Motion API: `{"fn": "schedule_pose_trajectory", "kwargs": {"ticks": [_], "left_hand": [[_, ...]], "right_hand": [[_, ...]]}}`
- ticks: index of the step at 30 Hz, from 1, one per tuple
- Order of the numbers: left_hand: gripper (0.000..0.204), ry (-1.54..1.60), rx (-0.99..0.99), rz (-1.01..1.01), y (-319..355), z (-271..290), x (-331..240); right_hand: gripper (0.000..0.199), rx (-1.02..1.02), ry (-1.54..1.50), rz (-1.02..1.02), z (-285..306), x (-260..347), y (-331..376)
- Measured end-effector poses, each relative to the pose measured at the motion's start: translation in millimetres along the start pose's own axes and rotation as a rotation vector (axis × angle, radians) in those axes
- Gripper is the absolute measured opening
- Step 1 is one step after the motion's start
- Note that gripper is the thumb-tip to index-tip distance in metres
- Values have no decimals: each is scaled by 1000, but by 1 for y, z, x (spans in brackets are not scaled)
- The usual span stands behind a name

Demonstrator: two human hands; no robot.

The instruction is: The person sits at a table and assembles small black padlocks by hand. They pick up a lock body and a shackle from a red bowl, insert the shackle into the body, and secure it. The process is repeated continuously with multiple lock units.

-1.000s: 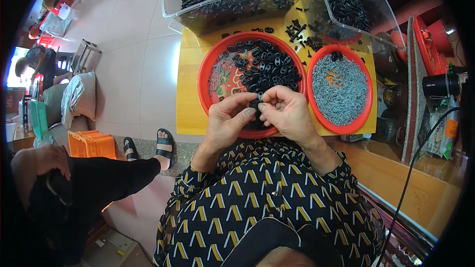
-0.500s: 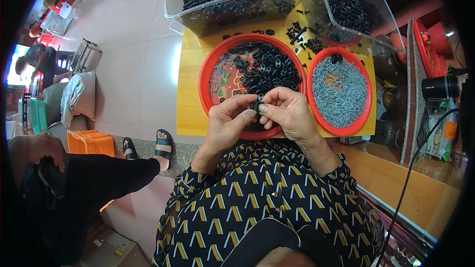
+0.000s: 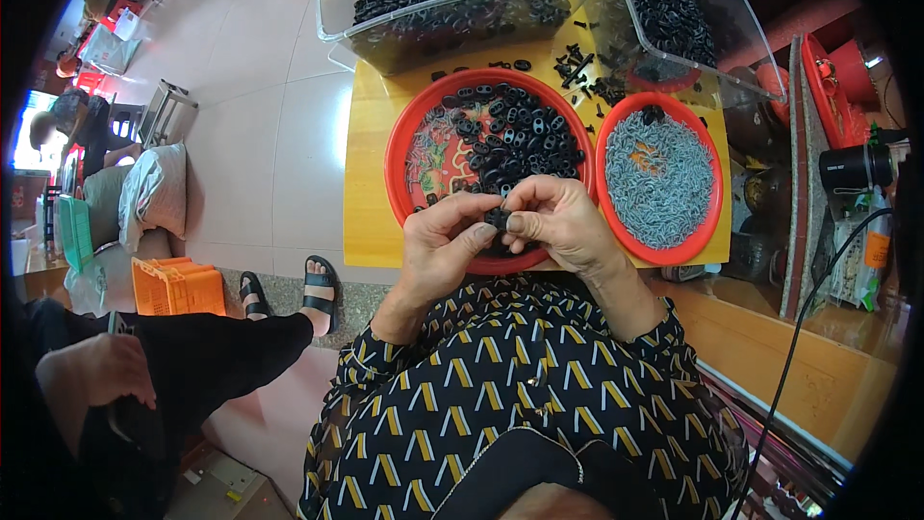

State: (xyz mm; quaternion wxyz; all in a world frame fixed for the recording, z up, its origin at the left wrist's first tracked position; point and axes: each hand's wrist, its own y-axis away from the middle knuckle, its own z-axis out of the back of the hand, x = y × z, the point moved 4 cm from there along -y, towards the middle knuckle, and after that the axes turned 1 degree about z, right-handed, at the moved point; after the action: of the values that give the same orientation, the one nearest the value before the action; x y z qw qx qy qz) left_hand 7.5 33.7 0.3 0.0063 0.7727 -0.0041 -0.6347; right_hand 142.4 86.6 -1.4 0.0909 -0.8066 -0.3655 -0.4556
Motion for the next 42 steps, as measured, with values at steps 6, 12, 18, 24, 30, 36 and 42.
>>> {"fn": "schedule_pose_trajectory", "kwargs": {"ticks": [6, 12, 18, 24, 30, 36, 42], "left_hand": [[26, -62, -5, -84, -2, -3, -8], [26, -122, -55, -131, -3, -3, -5], [24, -202, -80, -193, -8, -4, -7], [28, -42, -53, -175, -7, 3, 1], [31, -23, -76, -59, -3, 9, 12], [35, -145, -56, -15, 6, 8, 5], [26, -738, -262, -364, 5, 39, -19]], "right_hand": [[15, 24, -56, -16, -2, -1, -2], [14, 49, -9, -19, 0, -4, -7], [15, 53, -42, -35, 1, -8, -15], [16, 26, -99, -140, 2, -6, -13], [16, -10, -25, -138, 1, -6, -9], [11, -90, 333, -167, -1, 19, -11], [14, -389, 198, 430, 30, 133, -20]]}}
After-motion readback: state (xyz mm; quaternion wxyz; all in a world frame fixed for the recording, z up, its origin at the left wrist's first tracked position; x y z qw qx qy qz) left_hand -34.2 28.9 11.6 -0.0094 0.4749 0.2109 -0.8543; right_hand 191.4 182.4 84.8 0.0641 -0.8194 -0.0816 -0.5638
